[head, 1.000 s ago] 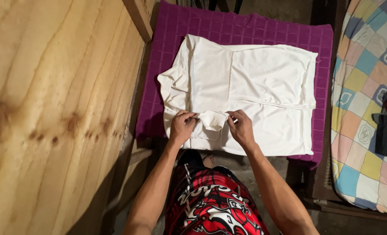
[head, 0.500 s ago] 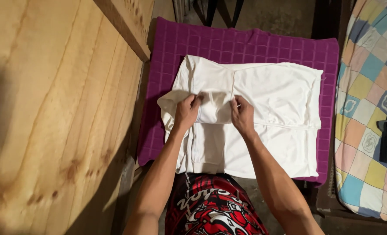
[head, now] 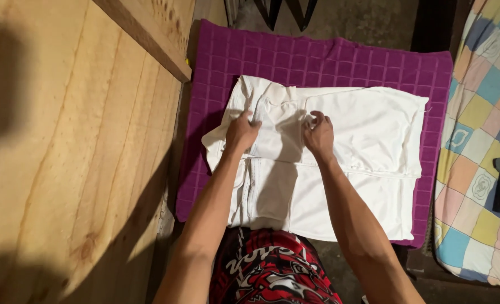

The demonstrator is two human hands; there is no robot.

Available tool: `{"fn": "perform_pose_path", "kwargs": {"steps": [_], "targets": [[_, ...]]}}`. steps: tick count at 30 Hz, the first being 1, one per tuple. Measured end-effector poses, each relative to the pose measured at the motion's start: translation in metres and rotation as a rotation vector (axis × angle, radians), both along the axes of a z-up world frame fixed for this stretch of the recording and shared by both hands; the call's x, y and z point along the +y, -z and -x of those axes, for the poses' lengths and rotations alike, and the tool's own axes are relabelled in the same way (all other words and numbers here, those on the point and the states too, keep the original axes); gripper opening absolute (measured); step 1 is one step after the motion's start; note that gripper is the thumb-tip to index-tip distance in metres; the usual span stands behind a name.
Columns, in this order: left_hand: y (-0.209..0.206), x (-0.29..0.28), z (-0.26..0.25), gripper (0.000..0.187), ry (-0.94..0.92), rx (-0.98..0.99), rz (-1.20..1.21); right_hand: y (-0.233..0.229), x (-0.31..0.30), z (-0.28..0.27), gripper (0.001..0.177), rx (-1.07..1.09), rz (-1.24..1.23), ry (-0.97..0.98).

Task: The person takes a white long-sleeved shirt from a laundry basket, lays it on a purple mat, and folds it neatly. The folded shirt is then placed on a bed with other folded clothes.

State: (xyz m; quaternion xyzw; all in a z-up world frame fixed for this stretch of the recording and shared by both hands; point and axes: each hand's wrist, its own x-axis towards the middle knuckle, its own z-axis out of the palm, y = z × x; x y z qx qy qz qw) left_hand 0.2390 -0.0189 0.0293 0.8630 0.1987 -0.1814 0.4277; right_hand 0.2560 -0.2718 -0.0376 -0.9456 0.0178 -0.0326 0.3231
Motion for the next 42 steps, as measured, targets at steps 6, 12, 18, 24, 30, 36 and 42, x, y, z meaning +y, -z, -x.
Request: {"fn": "perform_pose_path", "kwargs": {"steps": [6, 12, 18, 24, 30, 36, 42], "targets": [[0.077, -0.005, 0.057, 0.043, -0.014, -0.097, -0.069, 0.000, 0.004, 0.049, 0.040, 0.374, 0.005, 0.035], [0.046, -0.008, 0.070, 0.037, 0.090, -0.145, -0.266, -0.041, 0.018, 0.062, 0.031, 0.586, -0.020, 0.084], [0.042, -0.017, 0.060, 0.053, 0.202, -0.302, -0.389, -0.013, 0.012, 0.048, 0.035, 0.095, 0.093, -0.082], [0.062, -0.020, 0.030, 0.070, 0.475, -0.479, -0.447, -0.038, 0.046, 0.022, 0.060, -0.044, 0.152, -0.278], [0.045, -0.017, 0.016, 0.094, 0.647, -0.225, -0.472, -0.019, 0.072, -0.014, 0.067, 0.212, 0.435, -0.483], [0.035, -0.016, 0.011, 0.105, 0.696, -0.114, -0.486, -0.013, 0.081, -0.040, 0.063, 0.277, 0.442, -0.443], [0.055, -0.009, 0.012, 0.099, 0.784, -0.235, -0.628, -0.013, 0.077, -0.038, 0.063, 0.243, 0.429, -0.447]]}}
